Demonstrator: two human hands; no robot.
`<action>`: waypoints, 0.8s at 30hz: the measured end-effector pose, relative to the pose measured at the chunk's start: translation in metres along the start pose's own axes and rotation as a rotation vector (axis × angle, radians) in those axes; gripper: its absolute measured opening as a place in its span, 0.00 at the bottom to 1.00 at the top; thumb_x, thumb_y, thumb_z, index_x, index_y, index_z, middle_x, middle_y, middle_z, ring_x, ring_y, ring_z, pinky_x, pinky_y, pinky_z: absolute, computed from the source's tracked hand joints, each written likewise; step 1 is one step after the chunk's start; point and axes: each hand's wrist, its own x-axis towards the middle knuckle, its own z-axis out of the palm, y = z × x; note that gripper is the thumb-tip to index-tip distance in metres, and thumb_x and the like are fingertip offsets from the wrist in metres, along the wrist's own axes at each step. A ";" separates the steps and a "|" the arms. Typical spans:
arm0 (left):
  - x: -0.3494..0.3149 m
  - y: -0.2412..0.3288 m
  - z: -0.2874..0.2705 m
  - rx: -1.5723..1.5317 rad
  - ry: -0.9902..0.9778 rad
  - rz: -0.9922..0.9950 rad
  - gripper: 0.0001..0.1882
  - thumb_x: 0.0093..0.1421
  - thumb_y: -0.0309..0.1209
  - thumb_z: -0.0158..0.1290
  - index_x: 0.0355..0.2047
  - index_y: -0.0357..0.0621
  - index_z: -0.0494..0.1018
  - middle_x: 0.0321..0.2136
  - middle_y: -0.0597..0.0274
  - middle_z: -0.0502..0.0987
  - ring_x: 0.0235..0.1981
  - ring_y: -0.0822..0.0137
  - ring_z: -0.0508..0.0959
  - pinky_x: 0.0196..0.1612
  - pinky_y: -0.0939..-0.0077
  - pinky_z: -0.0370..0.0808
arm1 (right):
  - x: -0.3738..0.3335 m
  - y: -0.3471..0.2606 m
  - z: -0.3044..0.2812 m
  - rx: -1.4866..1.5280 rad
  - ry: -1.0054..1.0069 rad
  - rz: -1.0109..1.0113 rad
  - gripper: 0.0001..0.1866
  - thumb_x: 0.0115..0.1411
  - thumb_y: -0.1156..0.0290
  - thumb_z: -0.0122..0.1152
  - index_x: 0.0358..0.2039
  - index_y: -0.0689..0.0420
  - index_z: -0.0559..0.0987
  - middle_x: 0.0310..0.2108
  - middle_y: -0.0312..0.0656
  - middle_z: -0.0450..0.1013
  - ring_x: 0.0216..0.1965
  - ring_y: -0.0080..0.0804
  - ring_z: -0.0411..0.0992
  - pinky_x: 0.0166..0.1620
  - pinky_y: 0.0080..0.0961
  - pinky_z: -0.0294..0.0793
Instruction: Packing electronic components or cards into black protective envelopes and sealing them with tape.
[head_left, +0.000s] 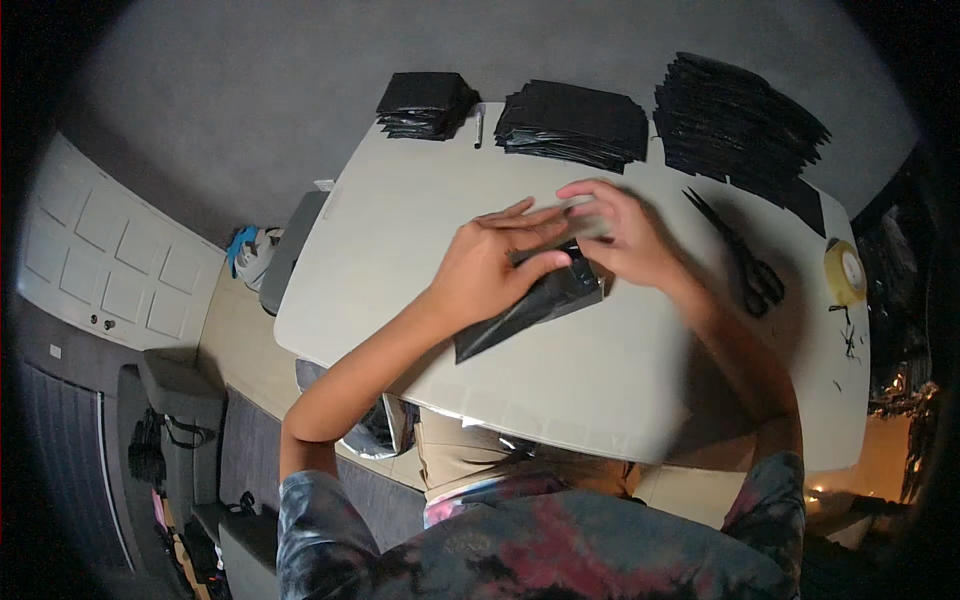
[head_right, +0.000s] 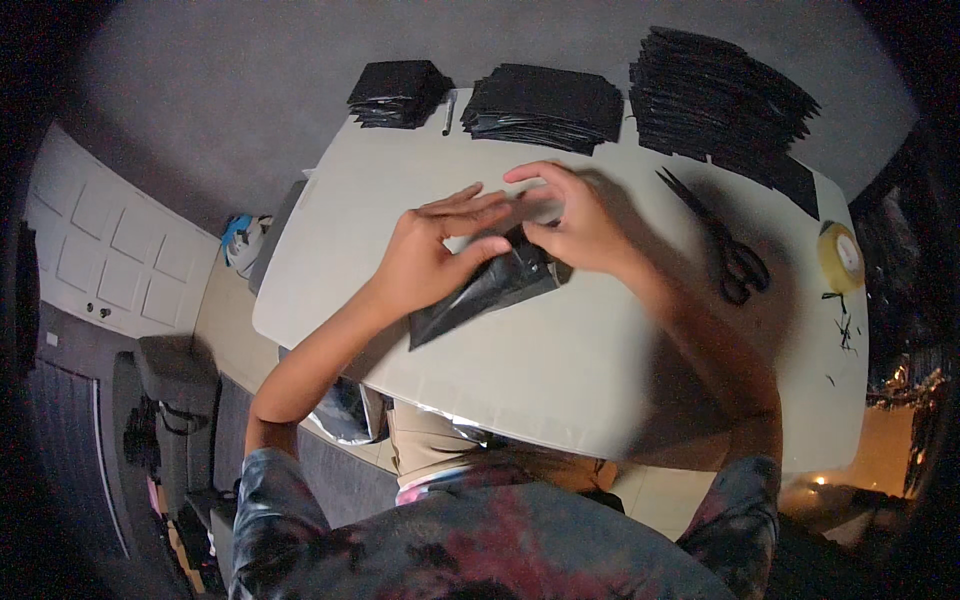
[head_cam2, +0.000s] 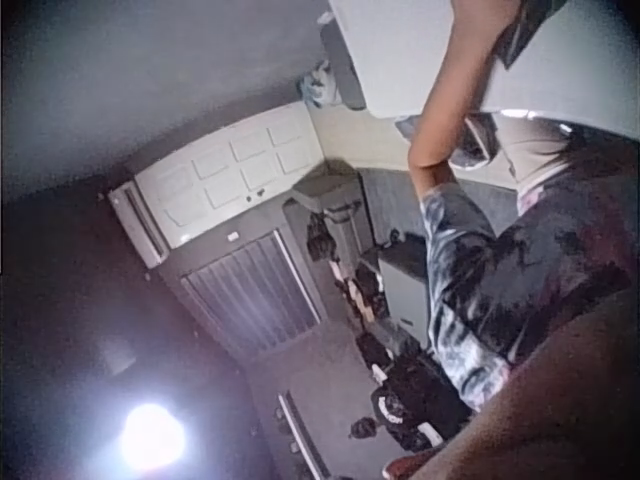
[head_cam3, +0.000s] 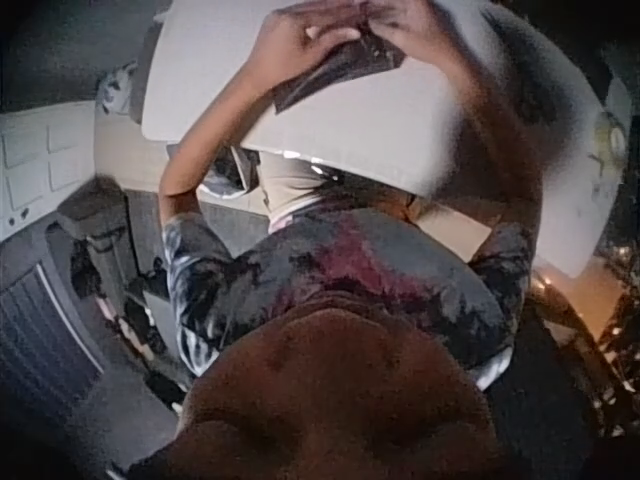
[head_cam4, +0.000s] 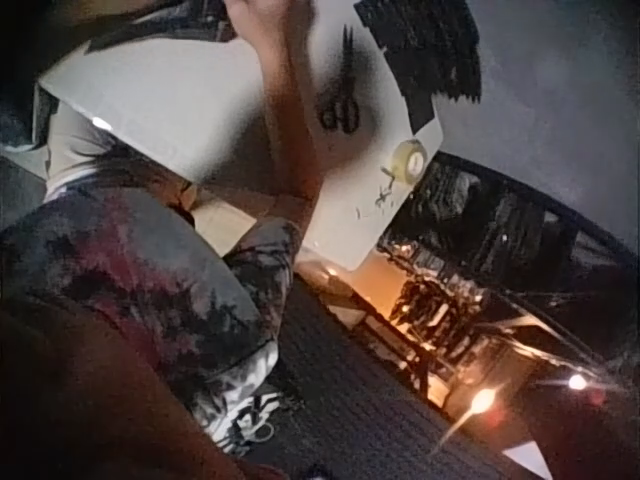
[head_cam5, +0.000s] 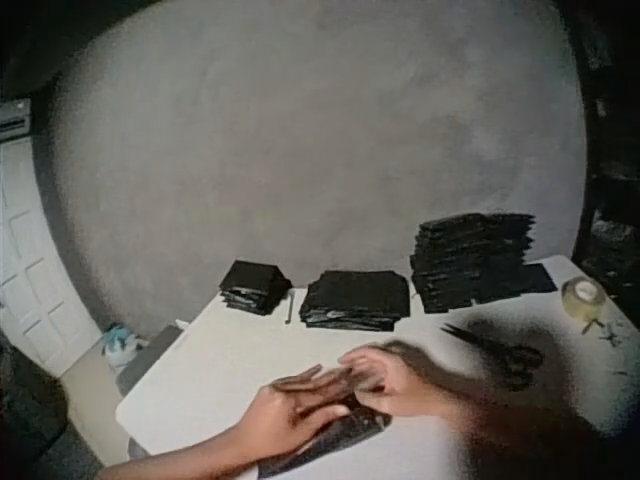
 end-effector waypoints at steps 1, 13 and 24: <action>0.001 -0.003 -0.004 -0.017 -0.070 -0.149 0.17 0.67 0.38 0.60 0.50 0.41 0.84 0.46 0.47 0.85 0.51 0.47 0.84 0.55 0.60 0.79 | 0.002 -0.003 -0.008 -0.004 0.006 0.004 0.27 0.61 0.81 0.62 0.61 0.56 0.72 0.55 0.42 0.75 0.55 0.28 0.75 0.48 0.23 0.77; 0.002 -0.051 0.024 -0.050 -0.502 -0.339 0.19 0.69 0.43 0.59 0.45 0.36 0.81 0.31 0.45 0.83 0.30 0.53 0.83 0.37 0.61 0.76 | 0.004 -0.015 -0.036 -0.500 -0.683 0.396 0.21 0.69 0.54 0.66 0.28 0.59 0.83 0.22 0.35 0.78 0.28 0.21 0.74 0.33 0.24 0.73; -0.007 -0.053 0.001 -0.916 0.096 -0.601 0.33 0.65 0.40 0.66 0.63 0.39 0.64 0.50 0.57 0.78 0.51 0.68 0.78 0.57 0.73 0.74 | 0.075 -0.072 -0.010 -0.428 -0.058 -0.131 0.07 0.68 0.73 0.62 0.44 0.60 0.82 0.38 0.40 0.83 0.42 0.30 0.79 0.51 0.29 0.74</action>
